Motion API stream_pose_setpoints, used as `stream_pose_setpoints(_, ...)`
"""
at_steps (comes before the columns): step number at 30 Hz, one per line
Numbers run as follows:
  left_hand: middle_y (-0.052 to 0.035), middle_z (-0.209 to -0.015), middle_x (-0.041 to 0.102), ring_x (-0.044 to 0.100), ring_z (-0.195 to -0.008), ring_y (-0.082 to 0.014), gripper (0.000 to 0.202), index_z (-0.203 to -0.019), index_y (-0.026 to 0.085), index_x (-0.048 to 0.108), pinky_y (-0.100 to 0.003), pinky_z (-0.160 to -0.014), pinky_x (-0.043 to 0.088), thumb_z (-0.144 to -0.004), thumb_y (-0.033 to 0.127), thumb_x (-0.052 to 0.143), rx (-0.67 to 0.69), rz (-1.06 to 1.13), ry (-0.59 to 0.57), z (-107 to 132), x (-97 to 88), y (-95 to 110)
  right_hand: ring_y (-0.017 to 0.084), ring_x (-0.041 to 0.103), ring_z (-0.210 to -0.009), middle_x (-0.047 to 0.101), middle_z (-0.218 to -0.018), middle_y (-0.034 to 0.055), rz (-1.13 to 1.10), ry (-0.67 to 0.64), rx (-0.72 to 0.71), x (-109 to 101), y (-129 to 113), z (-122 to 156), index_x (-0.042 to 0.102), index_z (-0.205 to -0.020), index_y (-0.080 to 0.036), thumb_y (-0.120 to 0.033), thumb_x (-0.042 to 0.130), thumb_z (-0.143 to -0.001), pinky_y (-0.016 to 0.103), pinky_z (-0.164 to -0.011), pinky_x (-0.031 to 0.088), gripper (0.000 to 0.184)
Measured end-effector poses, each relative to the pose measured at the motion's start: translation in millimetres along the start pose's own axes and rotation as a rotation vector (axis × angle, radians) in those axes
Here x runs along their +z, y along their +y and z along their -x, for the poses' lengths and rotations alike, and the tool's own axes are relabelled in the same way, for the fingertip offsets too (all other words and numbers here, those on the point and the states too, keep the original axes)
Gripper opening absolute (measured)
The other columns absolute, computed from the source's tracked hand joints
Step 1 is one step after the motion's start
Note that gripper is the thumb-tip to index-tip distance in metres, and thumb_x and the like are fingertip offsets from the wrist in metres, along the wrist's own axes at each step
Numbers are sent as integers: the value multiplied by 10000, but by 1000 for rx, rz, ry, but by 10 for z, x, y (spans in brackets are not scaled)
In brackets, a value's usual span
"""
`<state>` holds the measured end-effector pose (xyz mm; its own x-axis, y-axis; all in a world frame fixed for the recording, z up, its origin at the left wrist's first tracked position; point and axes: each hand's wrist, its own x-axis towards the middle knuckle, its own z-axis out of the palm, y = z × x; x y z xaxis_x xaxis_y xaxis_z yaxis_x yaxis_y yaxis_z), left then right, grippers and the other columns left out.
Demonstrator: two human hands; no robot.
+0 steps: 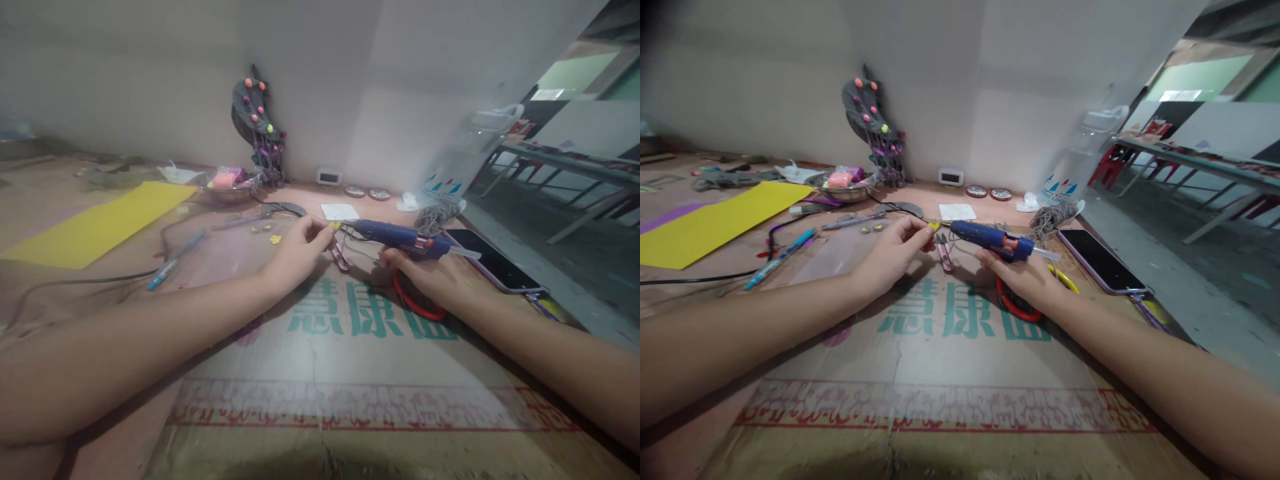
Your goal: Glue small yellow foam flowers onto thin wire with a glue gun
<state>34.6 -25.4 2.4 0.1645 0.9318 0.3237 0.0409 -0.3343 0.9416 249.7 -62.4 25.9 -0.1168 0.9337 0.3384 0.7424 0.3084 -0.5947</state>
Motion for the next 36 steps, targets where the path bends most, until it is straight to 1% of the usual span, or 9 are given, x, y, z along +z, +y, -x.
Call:
stream_pose_setpoints(6, 5, -724, 610, 577, -716, -129, 146, -793, 177, 529, -261, -721, 436, -895, 274, 568, 23, -25, 8, -1, -10, -18, 262, 667, -683, 691, -643, 50, -32, 33, 6, 31, 26, -10, 623, -609, -246, -443, 633, -815, 365, -645, 530, 285)
stream_pose_setpoints(12, -1, -744, 611, 572, -743, -132, 144, -799, 175, 532, -267, -758, 439, -888, 281, 572, 27, -37, 20, -15, -23, -52, 277, 663, -686, 668, -622, 55, -35, 42, 17, 28, 2, -13, 579, -582, -244, -407, 630, -809, 387, -647, 534, 284)
stream_pose_setpoints(16, -1, -749, 606, 571, -748, -131, 140, -799, 174, 532, -267, -763, 440, -893, 272, 566, 37, -43, 18, -11, -21, -51, 316, 674, -788, 674, -644, 65, -29, 48, -1, 12, -43, -22, 562, -584, -252, -376, 636, -792, 432, -728, 552, 253)
stream_pose_setpoints(18, -1, -751, 607, 572, -753, -133, 140, -796, 175, 532, -268, -766, 439, -892, 271, 569, 42, -49, 19, -9, -19, -49, 335, 673, -846, 675, -646, 70, -24, 67, -12, 4, -65, -25, 558, -592, -259, -383, 643, -784, 455, -777, 555, 244)
stream_pose_setpoints(24, -2, -756, 606, 568, -758, -134, 148, -802, 174, 528, -269, -767, 438, -896, 281, 570, 46, -54, 11, -4, -26, -30, 366, 671, -943, 705, -739, 99, -37, 95, -10, 4, -72, -29, 485, -576, -263, -414, 669, -751, 505, -895, 532, 296)
stream_pose_setpoints(27, -3, -758, 601, 565, -757, -134, 144, -804, 172, 527, -265, -752, 432, -897, 275, 567, 53, -56, 10, -3, -28, -32, 374, 673, -946, 696, -701, 102, 12, 118, 2, 7, -55, -32, 480, -570, -263, -440, 680, -739, 509, -892, 538, 317)
stream_pose_setpoints(30, 0, -752, 598, 562, -747, -134, 138, -805, 175, 526, -262, -733, 425, -894, 272, 569, 55, -52, 7, -4, -24, -39, 362, 678, -948, 696, -678, 89, 119, 147, 20, 0, -62, -28, 514, -597, -256, -452, 683, -741, 498, -885, 549, 296)
stream_pose_setpoints(34, 3, -741, 593, 559, -733, -135, 147, -797, 180, 527, -262, -717, 420, -893, 282, 571, 65, -53, 8, -8, -20, -45, 352, 689, -919, 705, -687, 81, 263, 165, 93, -13, -96, -14, 559, -637, -244, -456, 678, -753, 498, -879, 554, 269)
stream_pose_setpoints(36, 3, -738, 592, 557, -728, -132, 146, -787, 179, 524, -262, -716, 422, -893, 269, 569, 69, -60, 11, -9, -19, -45, 357, 692, -897, 703, -681, 84, 284, 160, 114, -11, -95, -11, 566, -632, -244, -471, 680, -752, 507, -870, 553, 282)
